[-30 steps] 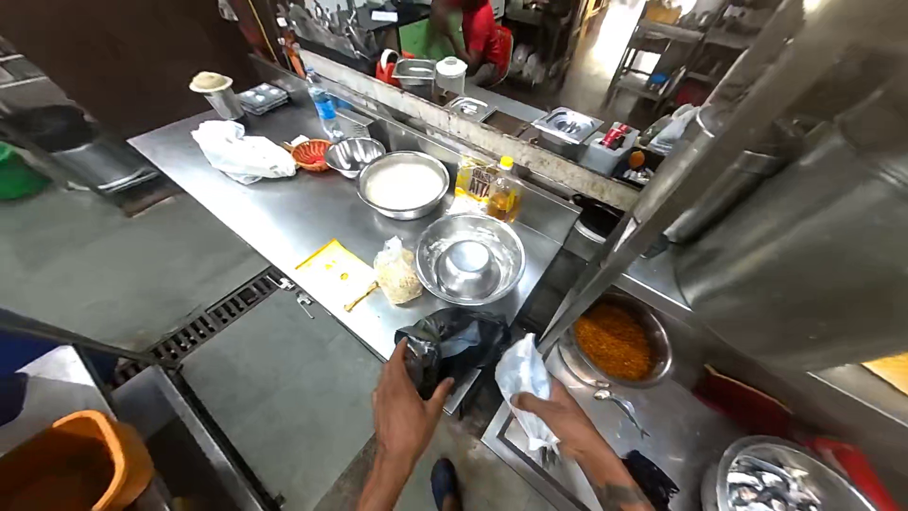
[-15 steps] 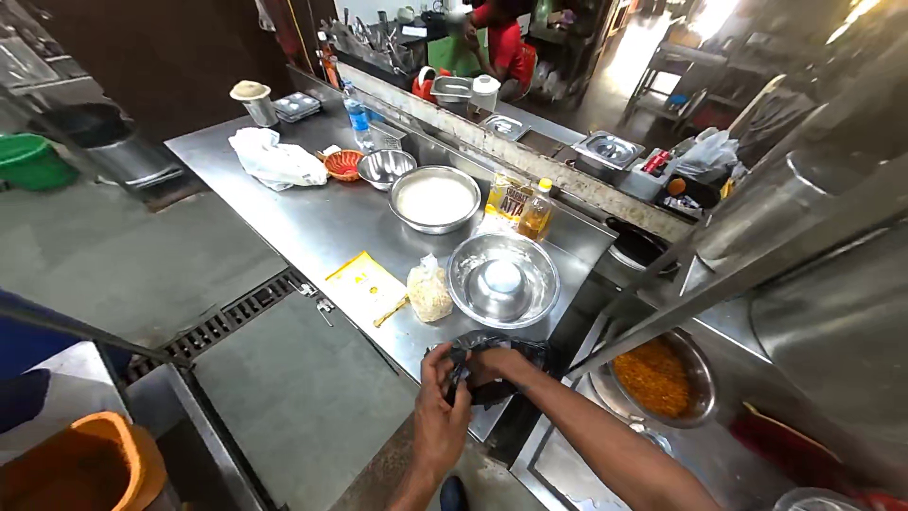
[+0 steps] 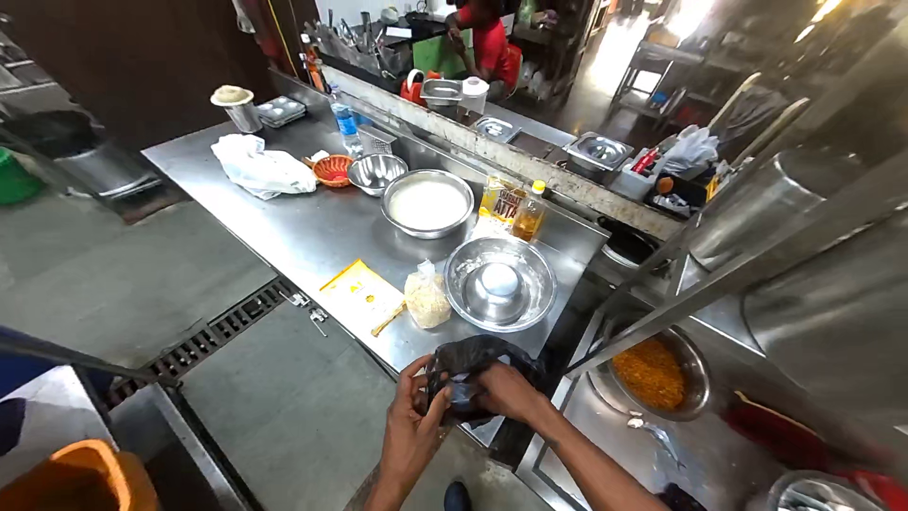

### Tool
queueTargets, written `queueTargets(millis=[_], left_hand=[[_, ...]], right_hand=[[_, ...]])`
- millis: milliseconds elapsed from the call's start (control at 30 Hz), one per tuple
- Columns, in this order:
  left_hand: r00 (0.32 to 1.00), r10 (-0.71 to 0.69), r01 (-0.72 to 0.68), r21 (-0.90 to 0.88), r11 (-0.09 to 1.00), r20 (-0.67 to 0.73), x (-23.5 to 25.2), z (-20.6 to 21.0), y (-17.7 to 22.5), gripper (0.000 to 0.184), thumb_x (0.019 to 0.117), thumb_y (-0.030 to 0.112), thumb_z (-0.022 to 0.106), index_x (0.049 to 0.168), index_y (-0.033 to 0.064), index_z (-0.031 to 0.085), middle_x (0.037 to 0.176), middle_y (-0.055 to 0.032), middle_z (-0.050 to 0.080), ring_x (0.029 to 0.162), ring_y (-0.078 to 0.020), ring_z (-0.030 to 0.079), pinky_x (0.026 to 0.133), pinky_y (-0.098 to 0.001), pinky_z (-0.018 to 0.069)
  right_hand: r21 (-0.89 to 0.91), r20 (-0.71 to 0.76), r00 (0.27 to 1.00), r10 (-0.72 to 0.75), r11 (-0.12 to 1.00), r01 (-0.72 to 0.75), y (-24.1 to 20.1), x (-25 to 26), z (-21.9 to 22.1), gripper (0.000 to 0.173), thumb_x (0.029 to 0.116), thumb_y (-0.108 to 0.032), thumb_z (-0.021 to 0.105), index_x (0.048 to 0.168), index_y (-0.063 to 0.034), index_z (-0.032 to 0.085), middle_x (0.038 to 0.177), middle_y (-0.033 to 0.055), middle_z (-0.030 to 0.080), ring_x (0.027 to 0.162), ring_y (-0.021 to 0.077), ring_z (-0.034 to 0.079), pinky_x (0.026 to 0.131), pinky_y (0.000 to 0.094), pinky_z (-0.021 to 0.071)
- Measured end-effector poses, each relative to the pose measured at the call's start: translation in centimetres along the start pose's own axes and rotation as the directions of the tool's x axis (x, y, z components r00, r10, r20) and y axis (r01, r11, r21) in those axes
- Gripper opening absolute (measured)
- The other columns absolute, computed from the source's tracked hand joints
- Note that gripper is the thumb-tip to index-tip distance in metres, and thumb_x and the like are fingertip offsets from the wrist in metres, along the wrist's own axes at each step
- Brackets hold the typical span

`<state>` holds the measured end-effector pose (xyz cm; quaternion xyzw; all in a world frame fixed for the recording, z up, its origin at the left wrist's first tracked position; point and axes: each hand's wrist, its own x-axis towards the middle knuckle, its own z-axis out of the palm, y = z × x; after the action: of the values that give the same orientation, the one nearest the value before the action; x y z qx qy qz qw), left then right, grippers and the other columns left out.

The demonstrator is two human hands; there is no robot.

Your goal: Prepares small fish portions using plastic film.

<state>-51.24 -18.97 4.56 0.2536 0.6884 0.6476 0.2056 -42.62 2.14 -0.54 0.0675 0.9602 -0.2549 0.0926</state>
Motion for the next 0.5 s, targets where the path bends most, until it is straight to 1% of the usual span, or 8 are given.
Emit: queueTargets(millis=[67,133,167,233,300,400,433,500], left_hand=[[0.999,-0.040,0.039,-0.081,0.996,-0.006,-0.3,-0.4,-0.6,0.062,0.0922,0.010,0.074,0.147,0.0066,0.045,0.116,-0.0107,0.073,0.077,-0.0254,0.072,0.071,-0.0383,0.0644],[0.998,-0.058,0.059,-0.137,0.989,0.010,-0.5,-0.1,-1.0,0.062,0.0912,0.004,0.072,0.146,0.0021,0.044,0.119,-0.0140,0.071,0.074,-0.0266,0.071,0.066,-0.0375,0.0632],[0.998,-0.055,0.058,-0.149,0.987,0.021,-0.5,0.2,-1.2,0.060,0.0912,0.003,0.071,0.146,0.0016,0.045,0.120,-0.0143,0.070,0.073,-0.0264,0.070,0.064,-0.0368,0.0625],[0.999,-0.026,0.030,-0.157,0.987,0.025,-0.3,1.0,-1.7,0.057,0.0910,0.002,0.070,0.143,0.0010,0.047,0.124,-0.0139,0.069,0.073,-0.0257,0.070,0.063,-0.0362,0.0624],[1.000,0.021,-0.019,-0.140,0.990,0.010,-0.2,1.4,-1.8,0.057,0.0902,0.005,0.071,0.143,-0.0001,0.048,0.126,-0.0141,0.067,0.076,-0.0249,0.071,0.067,-0.0359,0.0636],[0.994,0.087,-0.093,-0.100,0.991,-0.063,0.0,2.2,-1.6,0.064,0.0883,0.007,0.076,0.144,-0.0015,0.046,0.123,-0.0140,0.067,0.076,-0.0202,0.068,0.068,-0.0319,0.0611],[0.992,0.099,-0.106,-0.089,0.990,-0.078,0.1,2.3,-1.7,0.064,0.0883,0.008,0.076,0.144,-0.0008,0.046,0.121,-0.0138,0.067,0.077,-0.0204,0.068,0.068,-0.0321,0.0613],[0.991,0.103,-0.107,-0.042,0.993,-0.084,0.1,2.1,-2.0,0.064,0.0893,0.012,0.077,0.145,0.0024,0.047,0.117,-0.0123,0.068,0.081,-0.0224,0.071,0.073,-0.0349,0.0637]], right_hand=[[0.028,-0.008,0.996,0.092,0.995,-0.091,-0.7,-1.1,0.2,0.027,0.0928,-0.032,0.067,0.111,-0.0144,0.076,0.116,0.0126,0.071,0.114,0.0319,0.066,0.098,0.0552,0.0531],[-0.012,-0.014,0.991,0.132,0.991,-0.132,-1.3,-1.5,1.6,0.036,0.0891,-0.029,0.073,0.123,-0.0171,0.072,0.129,0.0146,0.066,0.128,0.0355,0.057,0.106,0.0575,0.0472],[-0.060,-0.019,0.991,0.131,0.989,-0.132,-1.4,-1.4,2.6,0.045,0.0870,-0.027,0.075,0.131,-0.0188,0.068,0.136,0.0171,0.061,0.134,0.0397,0.050,0.111,0.0620,0.0399],[-0.148,-0.048,0.995,0.089,0.984,-0.095,-0.9,-0.8,5.0,0.057,0.0914,-0.026,0.072,0.146,-0.0243,0.057,0.146,0.0199,0.055,0.139,0.0454,0.044,0.113,0.0701,0.0309],[-0.164,-0.083,0.995,0.055,0.984,-0.068,0.1,-0.2,7.2,0.063,0.0991,-0.023,0.063,0.158,-0.0278,0.041,0.151,0.0195,0.051,0.139,0.0446,0.045,0.109,0.0663,0.0392],[0.015,0.096,0.988,0.121,0.992,-0.123,1.0,0.8,7.4,0.080,0.1011,-0.018,0.061,0.166,-0.0326,0.016,0.158,0.0230,0.040,0.136,0.0440,0.051,0.109,0.0591,0.0449],[0.065,0.145,0.979,0.145,0.986,-0.156,1.4,1.5,7.2,0.081,0.1017,-0.020,0.060,0.166,-0.0338,0.014,0.161,0.0234,0.037,0.134,0.0442,0.052,0.108,0.0590,0.0458],[0.090,0.153,0.972,0.178,0.977,-0.193,2.4,3.0,7.4,0.068,0.1057,-0.026,0.053,0.165,-0.0291,0.021,0.152,0.0251,0.047,0.129,0.0437,0.057,0.107,0.0589,0.0474]])
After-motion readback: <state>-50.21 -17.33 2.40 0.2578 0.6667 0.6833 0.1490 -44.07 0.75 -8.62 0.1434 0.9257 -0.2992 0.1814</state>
